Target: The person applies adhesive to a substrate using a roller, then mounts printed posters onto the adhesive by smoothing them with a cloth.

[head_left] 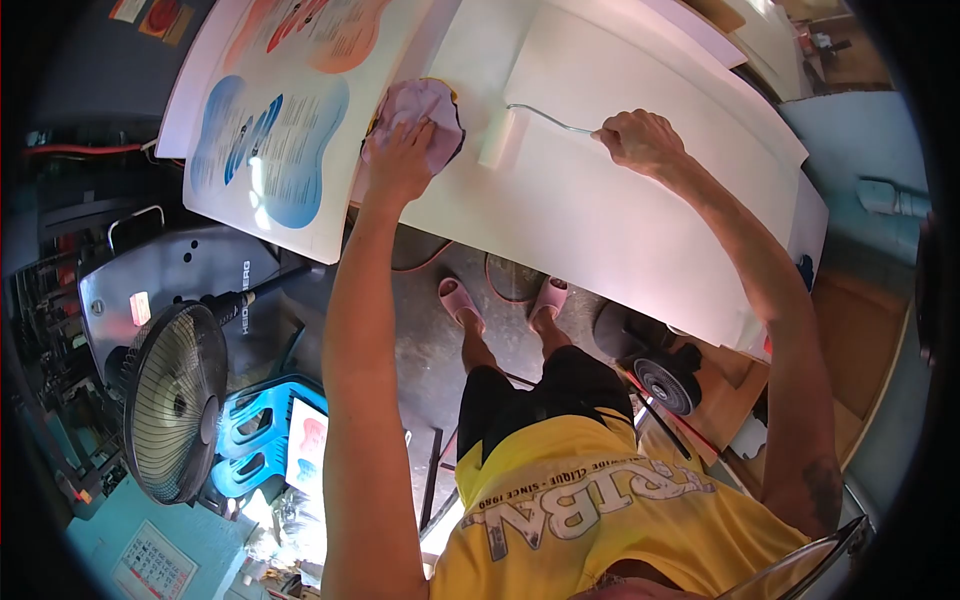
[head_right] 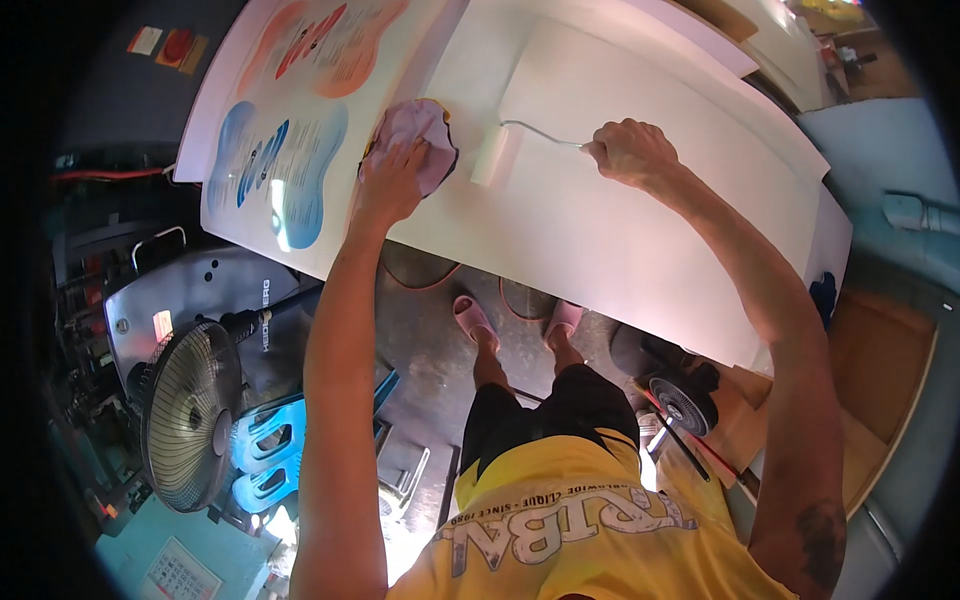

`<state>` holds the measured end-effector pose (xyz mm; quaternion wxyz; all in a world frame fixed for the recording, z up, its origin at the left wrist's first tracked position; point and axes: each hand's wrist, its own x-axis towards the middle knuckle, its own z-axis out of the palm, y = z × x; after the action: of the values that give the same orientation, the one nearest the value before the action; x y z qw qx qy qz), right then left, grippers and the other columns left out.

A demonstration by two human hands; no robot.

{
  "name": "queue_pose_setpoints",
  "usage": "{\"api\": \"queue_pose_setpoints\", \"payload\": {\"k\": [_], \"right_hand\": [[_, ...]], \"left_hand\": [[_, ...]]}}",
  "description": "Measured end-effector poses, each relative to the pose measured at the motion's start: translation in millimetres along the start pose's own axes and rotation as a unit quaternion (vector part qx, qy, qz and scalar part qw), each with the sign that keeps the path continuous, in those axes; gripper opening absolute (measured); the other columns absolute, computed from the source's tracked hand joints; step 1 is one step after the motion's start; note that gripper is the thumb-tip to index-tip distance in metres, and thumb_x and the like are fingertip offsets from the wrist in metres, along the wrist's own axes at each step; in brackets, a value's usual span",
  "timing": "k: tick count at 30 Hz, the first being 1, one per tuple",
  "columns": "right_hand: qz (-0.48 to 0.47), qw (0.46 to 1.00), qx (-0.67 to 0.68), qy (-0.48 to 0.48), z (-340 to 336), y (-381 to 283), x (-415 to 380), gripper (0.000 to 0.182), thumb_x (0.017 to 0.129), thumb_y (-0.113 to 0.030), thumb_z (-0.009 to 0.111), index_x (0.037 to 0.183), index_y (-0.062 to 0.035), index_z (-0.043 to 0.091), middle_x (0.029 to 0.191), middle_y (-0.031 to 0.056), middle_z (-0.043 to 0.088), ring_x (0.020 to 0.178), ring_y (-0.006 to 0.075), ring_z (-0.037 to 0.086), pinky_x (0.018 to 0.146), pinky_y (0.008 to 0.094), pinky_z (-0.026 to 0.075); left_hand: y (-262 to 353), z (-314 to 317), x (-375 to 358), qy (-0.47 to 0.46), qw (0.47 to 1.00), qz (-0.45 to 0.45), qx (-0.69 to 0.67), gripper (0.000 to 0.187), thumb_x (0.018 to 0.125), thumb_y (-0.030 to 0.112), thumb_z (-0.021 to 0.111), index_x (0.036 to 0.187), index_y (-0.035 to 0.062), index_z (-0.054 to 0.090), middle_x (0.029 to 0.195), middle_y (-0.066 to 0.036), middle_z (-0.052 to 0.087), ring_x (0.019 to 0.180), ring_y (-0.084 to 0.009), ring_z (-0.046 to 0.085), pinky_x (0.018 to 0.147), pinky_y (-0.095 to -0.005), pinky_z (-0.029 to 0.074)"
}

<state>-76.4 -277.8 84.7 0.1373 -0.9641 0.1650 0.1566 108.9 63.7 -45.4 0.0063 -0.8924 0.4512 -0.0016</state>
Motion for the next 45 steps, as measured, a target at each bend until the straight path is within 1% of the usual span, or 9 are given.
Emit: {"api": "queue_pose_setpoints", "payload": {"k": [4, 6, 7, 8, 10, 16, 26, 41, 45], "right_hand": [[-0.064, 0.997, -0.02, 0.034, 5, 0, 0, 0.029, 0.098, -0.024, 0.059, 0.082, -0.0056, 0.075, 0.07, 0.0147, 0.069, 0.065, 0.0353, 0.065, 0.068, 0.0461, 0.054], [-0.04, 0.999, -0.013, 0.031, 6, 2, -4, 0.028, 0.097, -0.025, 0.06, 0.081, -0.0063, 0.074, 0.071, 0.015, 0.068, 0.065, 0.036, 0.065, 0.069, 0.0464, 0.054], [-0.022, 0.999, -0.01, 0.024, 10, 11, -18, 0.028, 0.097, -0.026, 0.061, 0.081, -0.0066, 0.074, 0.071, 0.0152, 0.068, 0.065, 0.0363, 0.065, 0.069, 0.0466, 0.054], [-0.013, 1.0, -0.009, 0.021, 11, 26, -34, 0.027, 0.096, -0.026, 0.061, 0.081, -0.007, 0.073, 0.072, 0.0148, 0.069, 0.066, 0.0363, 0.065, 0.07, 0.0464, 0.054], [-0.006, 1.0, -0.001, 0.027, 12, 49, -56, 0.026, 0.096, -0.027, 0.062, 0.083, -0.0079, 0.073, 0.074, 0.0139, 0.069, 0.069, 0.0361, 0.066, 0.071, 0.046, 0.054], [-0.02, 0.994, -0.102, -0.026, 11, 174, -168, 0.02, 0.097, -0.028, 0.06, 0.091, -0.0117, 0.07, 0.078, 0.0105, 0.068, 0.073, 0.0334, 0.066, 0.068, 0.045, 0.052], [0.045, 0.996, -0.072, -0.037, 7, 345, -346, 0.018, 0.092, -0.026, 0.066, 0.083, -0.0107, 0.064, 0.076, 0.0097, 0.066, 0.072, 0.0322, 0.067, 0.063, 0.0444, 0.053], [0.087, 0.992, -0.072, -0.056, -15, 410, -429, 0.019, 0.09, -0.029, 0.071, 0.091, -0.0107, 0.069, 0.082, 0.0086, 0.068, 0.073, 0.0334, 0.066, 0.066, 0.0445, 0.054], [0.092, 0.99, -0.089, -0.059, -4, 402, -422, 0.02, 0.091, -0.03, 0.07, 0.09, -0.0101, 0.067, 0.081, 0.0088, 0.067, 0.073, 0.0338, 0.067, 0.066, 0.0452, 0.054]], "left_hand": [[6, -13, 6, -0.048, 0.998, -0.026, 0.012, 0.057, 0.089, 0.014, 0.057, 0.145, 0.0153, 0.049, 0.149, -0.006, 0.052, 0.14, -0.0295, 0.046, 0.107, -0.0662, 0.037], [-4, -2, 14, -0.031, 0.998, 0.051, -0.026, 0.051, 0.093, 0.015, 0.054, 0.144, 0.0132, 0.049, 0.142, -0.015, 0.055, 0.135, -0.0324, 0.05, 0.102, -0.0572, 0.045], [-1, -16, 8, 0.0, 0.989, 0.12, 0.091, 0.047, 0.095, 0.016, 0.051, 0.142, 0.0098, 0.049, 0.136, -0.019, 0.055, 0.13, -0.0344, 0.052, 0.097, -0.0536, 0.049], [-9, 11, 11, -0.024, 0.998, 0.045, 0.048, 0.049, 0.093, 0.012, 0.051, 0.142, 0.0052, 0.05, 0.139, -0.013, 0.057, 0.131, -0.0308, 0.054, 0.099, -0.0472, 0.047], [-14, 10, 11, 0.036, 0.995, 0.084, 0.032, 0.055, 0.091, 0.009, 0.05, 0.146, 0.0089, 0.048, 0.143, -0.01, 0.056, 0.134, -0.0314, 0.052, 0.1, -0.0479, 0.047], [-25, 14, 13, -0.059, 0.997, 0.047, 0.003, 0.057, 0.092, 0.009, 0.045, 0.149, 0.0136, 0.044, 0.154, -0.007, 0.047, 0.142, -0.0326, 0.044, 0.11, -0.0556, 0.041], [-32, 12, 27, -0.103, 0.993, -0.015, -0.052, 0.055, 0.093, 0.01, 0.044, 0.149, 0.0142, 0.047, 0.148, -0.011, 0.054, 0.135, -0.0362, 0.051, 0.11, -0.0472, 0.041], [-44, 21, 45, -0.15, 0.974, -0.023, -0.169, 0.056, 0.101, 0.006, 0.043, 0.156, 0.0103, 0.035, 0.154, -0.018, 0.046, 0.144, -0.0363, 0.042, 0.116, -0.0413, 0.034], [-39, 15, 41, -0.17, 0.974, -0.053, -0.137, 0.07, 0.089, 0.002, 0.04, 0.158, 0.0145, 0.034, 0.152, -0.015, 0.05, 0.132, -0.0392, 0.054, 0.11, -0.0438, 0.041]]}}
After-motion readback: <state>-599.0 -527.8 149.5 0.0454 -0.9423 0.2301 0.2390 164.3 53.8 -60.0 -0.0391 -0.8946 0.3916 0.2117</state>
